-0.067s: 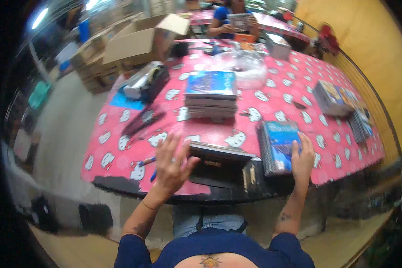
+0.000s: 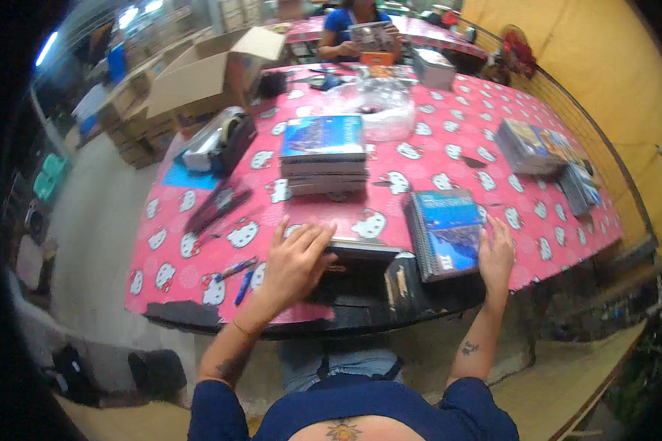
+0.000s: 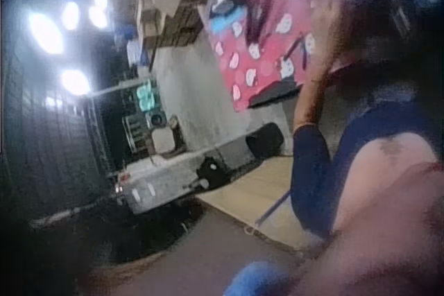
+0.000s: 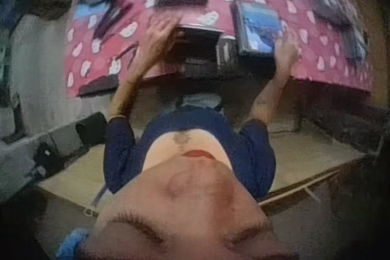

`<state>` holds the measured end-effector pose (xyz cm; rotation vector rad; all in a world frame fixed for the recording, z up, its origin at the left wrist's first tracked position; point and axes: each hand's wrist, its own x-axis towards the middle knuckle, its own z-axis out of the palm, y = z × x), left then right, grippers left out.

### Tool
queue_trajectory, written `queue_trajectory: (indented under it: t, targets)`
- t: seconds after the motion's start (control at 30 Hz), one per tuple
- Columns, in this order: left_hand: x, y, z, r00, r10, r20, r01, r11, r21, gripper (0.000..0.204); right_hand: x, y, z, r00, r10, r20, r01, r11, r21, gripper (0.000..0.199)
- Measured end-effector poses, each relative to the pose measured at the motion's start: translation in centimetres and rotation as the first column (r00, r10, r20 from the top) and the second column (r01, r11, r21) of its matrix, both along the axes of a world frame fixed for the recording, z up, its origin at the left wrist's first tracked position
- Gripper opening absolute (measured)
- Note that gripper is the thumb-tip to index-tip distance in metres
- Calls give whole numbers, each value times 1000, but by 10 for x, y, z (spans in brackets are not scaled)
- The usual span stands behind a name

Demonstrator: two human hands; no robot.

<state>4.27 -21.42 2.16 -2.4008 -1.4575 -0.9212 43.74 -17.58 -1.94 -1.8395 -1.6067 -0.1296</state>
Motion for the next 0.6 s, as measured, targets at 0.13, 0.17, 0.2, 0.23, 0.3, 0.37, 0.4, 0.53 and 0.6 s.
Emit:
queue_trajectory:
  t: [0.13, 0.17, 0.2, 0.23, 0.3, 0.37, 0.4, 0.53, 0.6]
  targets:
    - [25, 37, 32, 973, -185, 141, 169, 979, 117, 25, 64, -17, -37, 946, 33, -323, -75, 990, -121, 37]
    - [40, 42, 41, 892, -189, 410, 200, 980, 16, 28, 70, -18, -47, 879, 78, -470, -146, 983, -110, 36]
    - [58, 48, 47, 746, -144, 650, 254, 964, -78, 31, 72, -20, -49, 790, 121, -601, -216, 973, -88, 36]
    - [82, 50, 57, 638, -89, 765, 305, 941, -145, 36, 70, -22, -53, 809, 129, -574, -181, 983, -34, 34]
    - [131, 53, 50, 510, -50, 859, 377, 910, -170, 44, 60, -26, -48, 822, 86, -563, -160, 984, -83, 32]
    - [177, 72, -6, 606, -102, 789, 358, 921, -156, 47, 66, -20, -58, 797, 98, -596, -168, 984, -63, 30]
    - [196, 78, -34, 700, -102, 707, 321, 929, -185, 47, 68, -17, -66, 798, 72, -598, -152, 985, -85, 29]
    - [231, 69, -76, 891, 47, 452, 136, 922, -363, 47, 70, -21, -67, 808, -22, -589, -74, 988, -137, 30]
    - [229, 64, -74, 901, 83, 426, 102, 913, -394, 49, 67, -21, -68, 688, 60, -723, -144, 988, -56, 30]
